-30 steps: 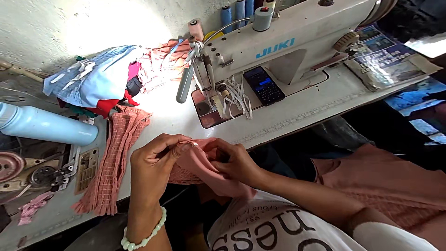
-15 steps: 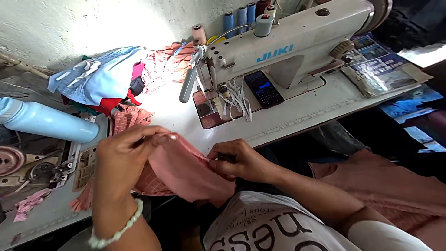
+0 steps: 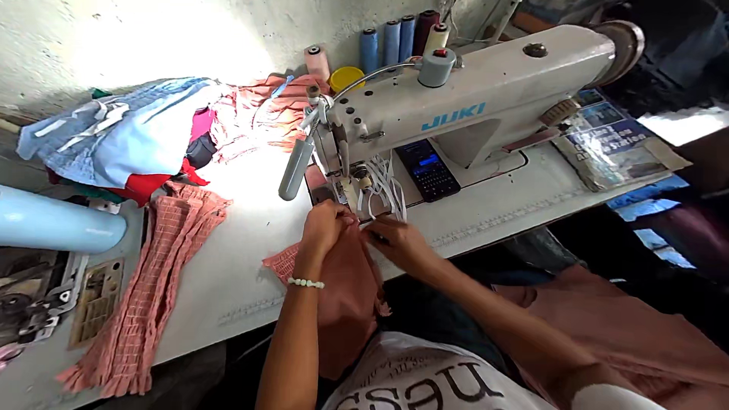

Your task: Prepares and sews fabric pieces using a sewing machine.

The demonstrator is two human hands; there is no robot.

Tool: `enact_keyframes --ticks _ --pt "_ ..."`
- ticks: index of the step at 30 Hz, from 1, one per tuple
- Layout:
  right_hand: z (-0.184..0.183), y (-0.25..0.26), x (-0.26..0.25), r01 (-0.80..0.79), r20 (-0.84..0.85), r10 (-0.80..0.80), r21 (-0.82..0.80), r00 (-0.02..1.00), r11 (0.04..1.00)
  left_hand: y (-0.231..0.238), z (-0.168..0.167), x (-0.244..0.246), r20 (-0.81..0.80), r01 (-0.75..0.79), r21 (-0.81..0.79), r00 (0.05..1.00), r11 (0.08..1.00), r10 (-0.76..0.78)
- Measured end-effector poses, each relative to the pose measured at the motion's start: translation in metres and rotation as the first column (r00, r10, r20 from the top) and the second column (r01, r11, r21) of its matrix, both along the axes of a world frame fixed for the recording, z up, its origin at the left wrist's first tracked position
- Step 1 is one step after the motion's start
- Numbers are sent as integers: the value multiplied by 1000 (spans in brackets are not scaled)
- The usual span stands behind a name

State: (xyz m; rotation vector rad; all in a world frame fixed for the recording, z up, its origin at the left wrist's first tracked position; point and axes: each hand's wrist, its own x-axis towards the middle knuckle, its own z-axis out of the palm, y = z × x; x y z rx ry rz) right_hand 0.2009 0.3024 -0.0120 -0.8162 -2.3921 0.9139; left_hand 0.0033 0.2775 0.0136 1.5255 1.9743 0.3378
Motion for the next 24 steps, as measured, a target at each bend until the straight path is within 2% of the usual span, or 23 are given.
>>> enact_keyframes --ticks 2,4,7,9,11,13,18,24 --pt "1 37 -2 -13 123 3 83 992 996 1 -1 -4 4 27 -22 1000 999 -27" --pt "2 63 -3 38 202 -59 106 978 994 0 -4 -8 17 65 -28 998 997 -65" --pt "1 66 -5 117 22 -122 169 992 979 0 -4 -11 40 88 -17 995 996 -87" --pt "0 55 -8 94 -66 -90 71 994 993 -1 -3 -12 61 87 -1 994 996 -87" --pt "-5 48 -12 29 -89 -36 -75 995 997 -3 -1 -13 90 76 13 993 997 -77" --pt "-10 45 -17 -3 -100 -11 -142 995 990 -5 2 -13 109 57 18 992 998 -58" --pt "-12 44 -25 -37 -68 26 -171 997 984 -7 11 -12 144 15 -31 989 999 -11" --pt "-13 43 -28 -7 -103 -13 -195 995 981 -9 11 -15 205 -34 -11 978 999 36"
